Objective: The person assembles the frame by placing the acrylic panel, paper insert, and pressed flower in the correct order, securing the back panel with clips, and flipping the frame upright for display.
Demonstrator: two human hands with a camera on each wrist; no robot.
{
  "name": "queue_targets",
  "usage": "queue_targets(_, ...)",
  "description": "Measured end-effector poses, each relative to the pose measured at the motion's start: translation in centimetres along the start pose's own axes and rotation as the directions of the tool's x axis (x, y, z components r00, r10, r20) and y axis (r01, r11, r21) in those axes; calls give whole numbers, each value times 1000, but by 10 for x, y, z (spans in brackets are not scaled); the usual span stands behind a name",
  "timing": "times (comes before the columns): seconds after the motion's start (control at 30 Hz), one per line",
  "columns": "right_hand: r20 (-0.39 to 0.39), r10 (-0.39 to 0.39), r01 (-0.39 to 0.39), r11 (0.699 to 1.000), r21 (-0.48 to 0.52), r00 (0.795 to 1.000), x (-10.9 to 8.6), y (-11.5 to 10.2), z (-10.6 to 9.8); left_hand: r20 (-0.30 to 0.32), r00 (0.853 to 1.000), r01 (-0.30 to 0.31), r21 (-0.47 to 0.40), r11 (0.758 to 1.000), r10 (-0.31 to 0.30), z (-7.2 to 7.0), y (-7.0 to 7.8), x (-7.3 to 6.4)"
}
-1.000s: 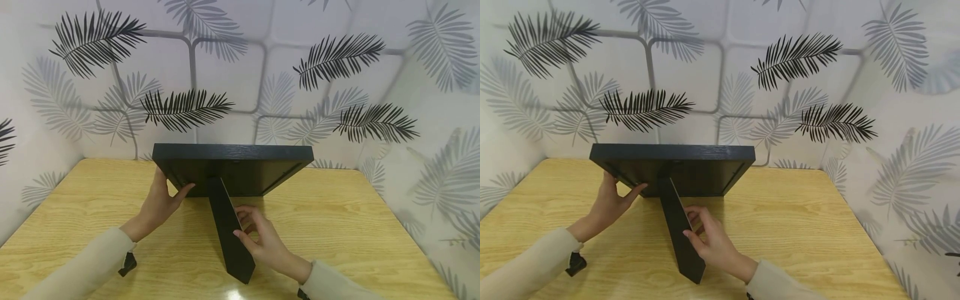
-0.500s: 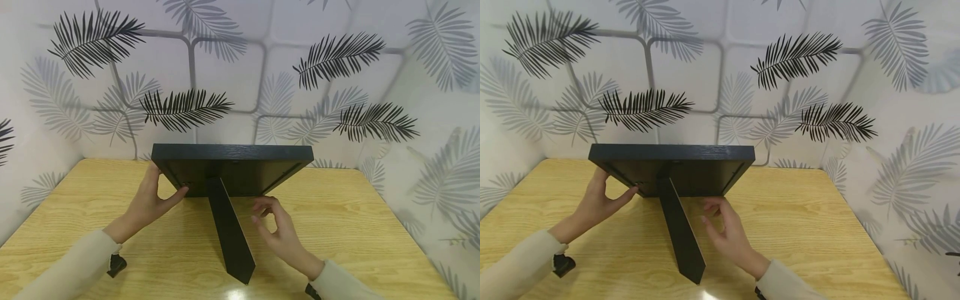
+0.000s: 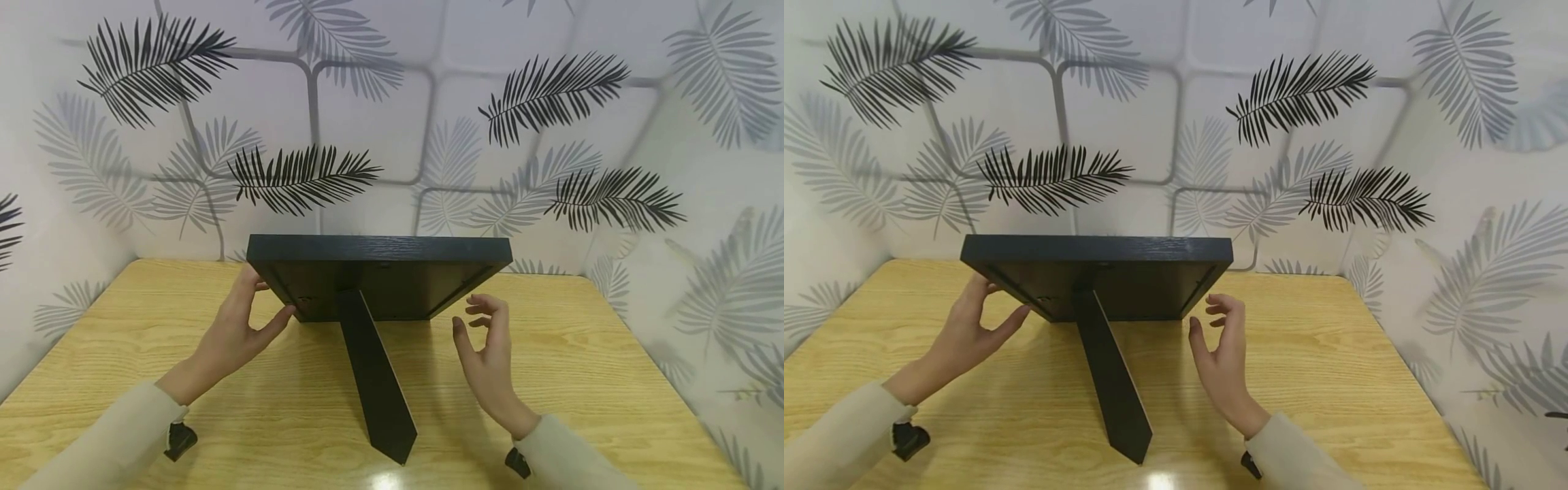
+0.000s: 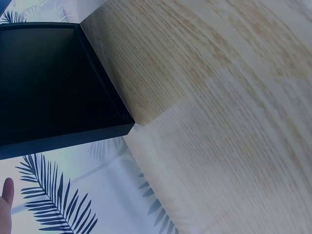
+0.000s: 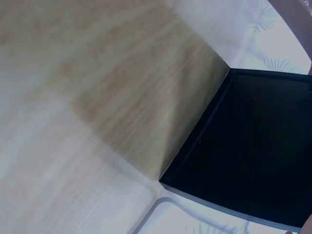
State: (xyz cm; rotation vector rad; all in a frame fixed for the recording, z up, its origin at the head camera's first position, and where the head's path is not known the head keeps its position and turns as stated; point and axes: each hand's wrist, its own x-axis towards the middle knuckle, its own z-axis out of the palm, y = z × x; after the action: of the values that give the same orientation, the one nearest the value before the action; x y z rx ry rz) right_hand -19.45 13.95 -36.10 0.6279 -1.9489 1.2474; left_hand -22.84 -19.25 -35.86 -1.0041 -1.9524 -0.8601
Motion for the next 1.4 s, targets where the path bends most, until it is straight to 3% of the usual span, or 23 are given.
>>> queue_targets(0.2,25,34,-34,999,13,999,9,-11,0,11,999,39,36,999,-39,0,-1,-4)
queue_targets(0.37,76,2,-5,999,32,997,11,-12,3,-6,999,43,34,998,-43,0,0,-4)
queue_targets(0.53,103,19,-22,999,27,995,13,-13,4,-12,999,36,25,999,-36,0,1,-5)
queue_targets(0.8,119,61,-70,995,74,991,20,-6,1,-6,1000,-20,19,1000,20,1,3,-7)
queue_targets(1.03,134,63,-86,981,173,989,24,30,4,-10,997,-82,-15,997,82,3,9,-5)
queue_targets(1.23,161,101,-132,970,202,982,37,18,3,-13,994,-112,-39,993,111,6,13,-4)
queue_targets(1.4,160,88,-120,972,204,983,42,40,8,-7,990,-144,-42,989,143,8,16,-2)
